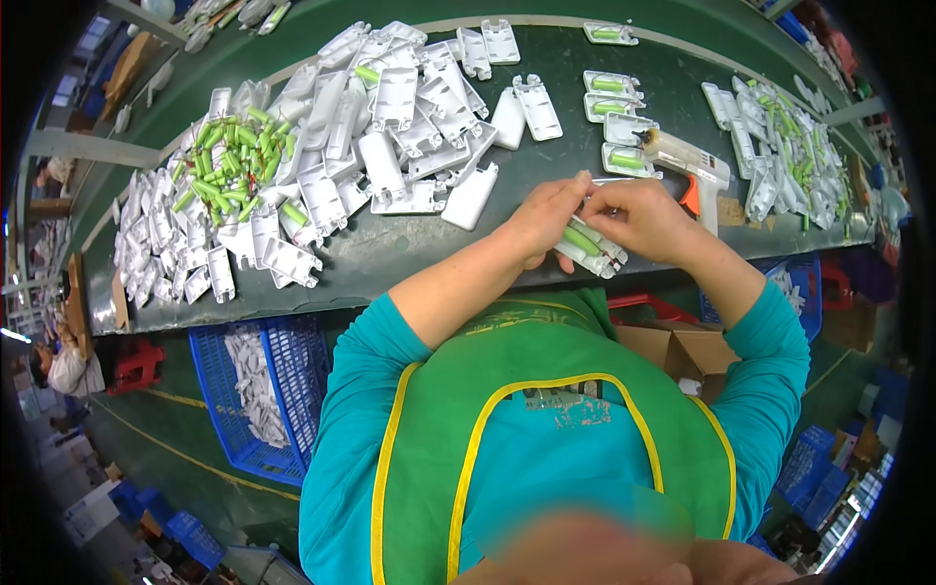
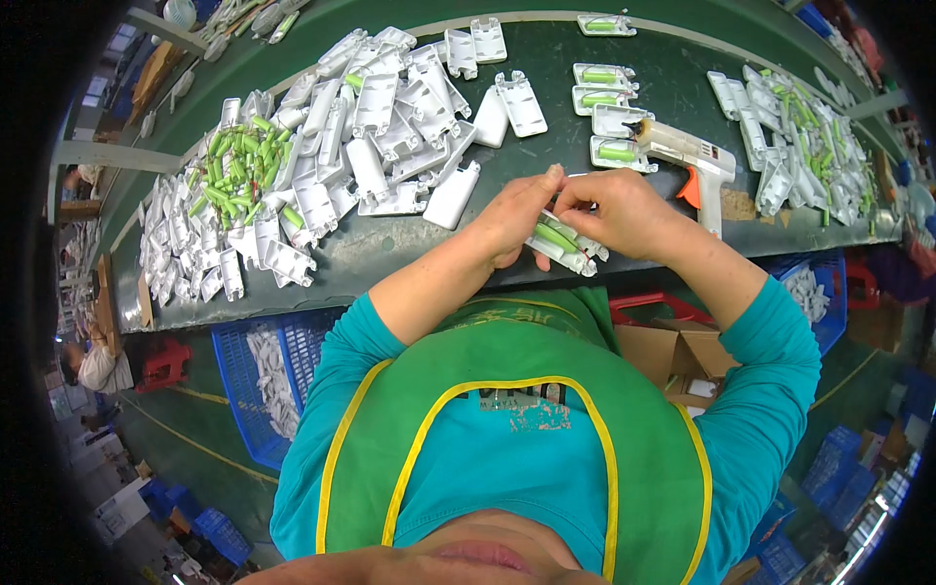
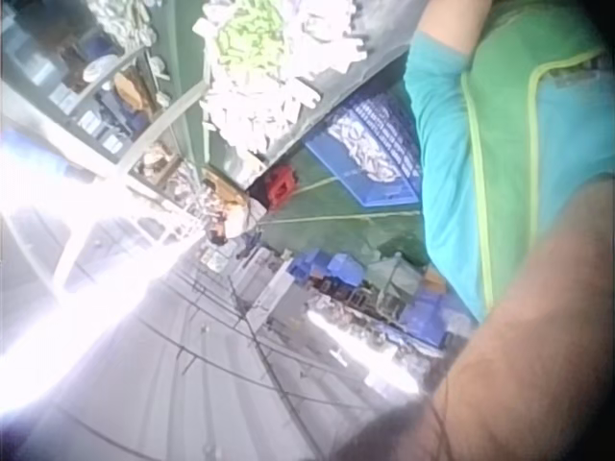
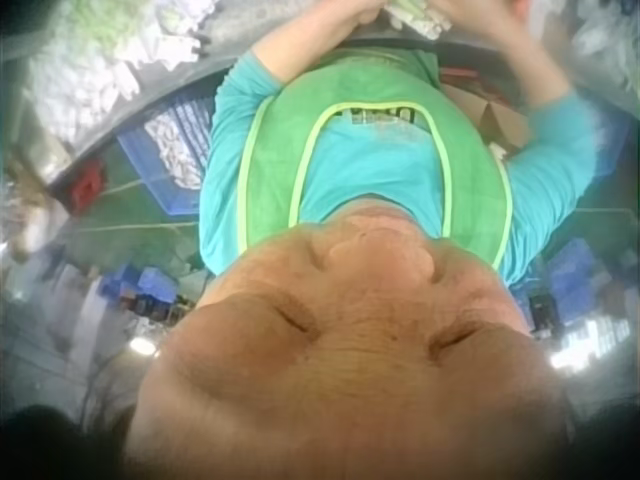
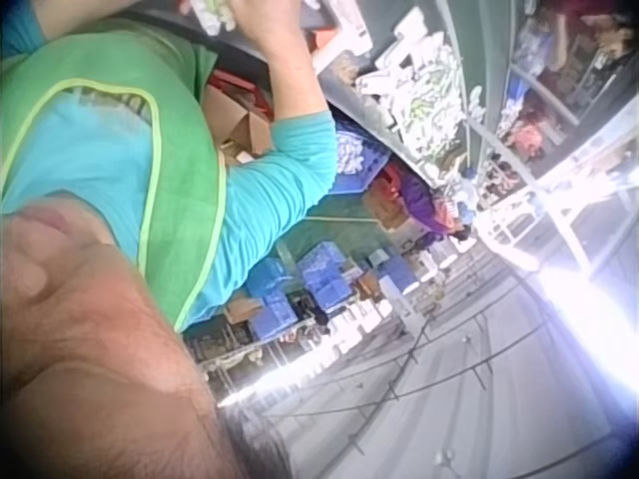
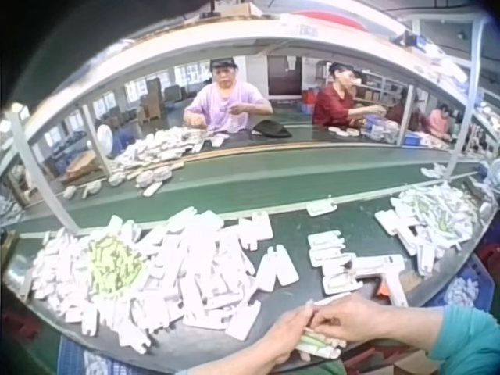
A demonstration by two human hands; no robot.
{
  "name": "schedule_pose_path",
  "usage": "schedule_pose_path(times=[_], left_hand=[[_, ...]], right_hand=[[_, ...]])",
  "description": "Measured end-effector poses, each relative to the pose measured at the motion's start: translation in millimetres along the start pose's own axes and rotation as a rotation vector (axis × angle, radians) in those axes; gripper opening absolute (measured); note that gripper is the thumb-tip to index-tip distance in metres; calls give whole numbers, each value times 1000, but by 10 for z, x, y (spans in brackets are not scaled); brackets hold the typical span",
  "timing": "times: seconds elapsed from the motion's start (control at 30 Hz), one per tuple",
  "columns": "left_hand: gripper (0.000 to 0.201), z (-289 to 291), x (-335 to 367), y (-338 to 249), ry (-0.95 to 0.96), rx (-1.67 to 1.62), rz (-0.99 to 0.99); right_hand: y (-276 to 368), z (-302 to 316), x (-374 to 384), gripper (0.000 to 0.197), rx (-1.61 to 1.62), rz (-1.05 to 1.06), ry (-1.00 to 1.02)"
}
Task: Assembling electronic components by gluing small green parts into white plastic casings on an assembly line.
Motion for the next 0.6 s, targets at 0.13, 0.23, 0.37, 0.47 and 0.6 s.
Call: schedule_pose_path(times=[0.13, 0.23, 0.37, 0.47, 0.6], left_hand=[[51, -21, -12, 21, 11, 14, 27], [50, -26, -11, 7, 2, 26, 24], [49, -28, 21, 16, 9, 37, -21], [49, -41, 29, 36, -15, 61, -27], [50, -32, 49, 78, -27, 61, -3]], right_hand=[[-43, -15, 6, 8, 97, -122, 86], [-60, -16, 6, 9, 123, -177, 121], [-55, -12, 12, 9, 103, -174, 119], [-82, -34, 2, 8, 67, -206, 143], [-104, -57, -14, 8, 86, -179, 126]])
Point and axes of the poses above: each hand's wrist, its own x-axis towards the middle knuckle, its own z-axis out of the back of the hand, y = z × x, the point moved 7 cm from there along x, towards the middle knuckle, and after that the axes turned 8 degrees about z, right-handed, at the moved point
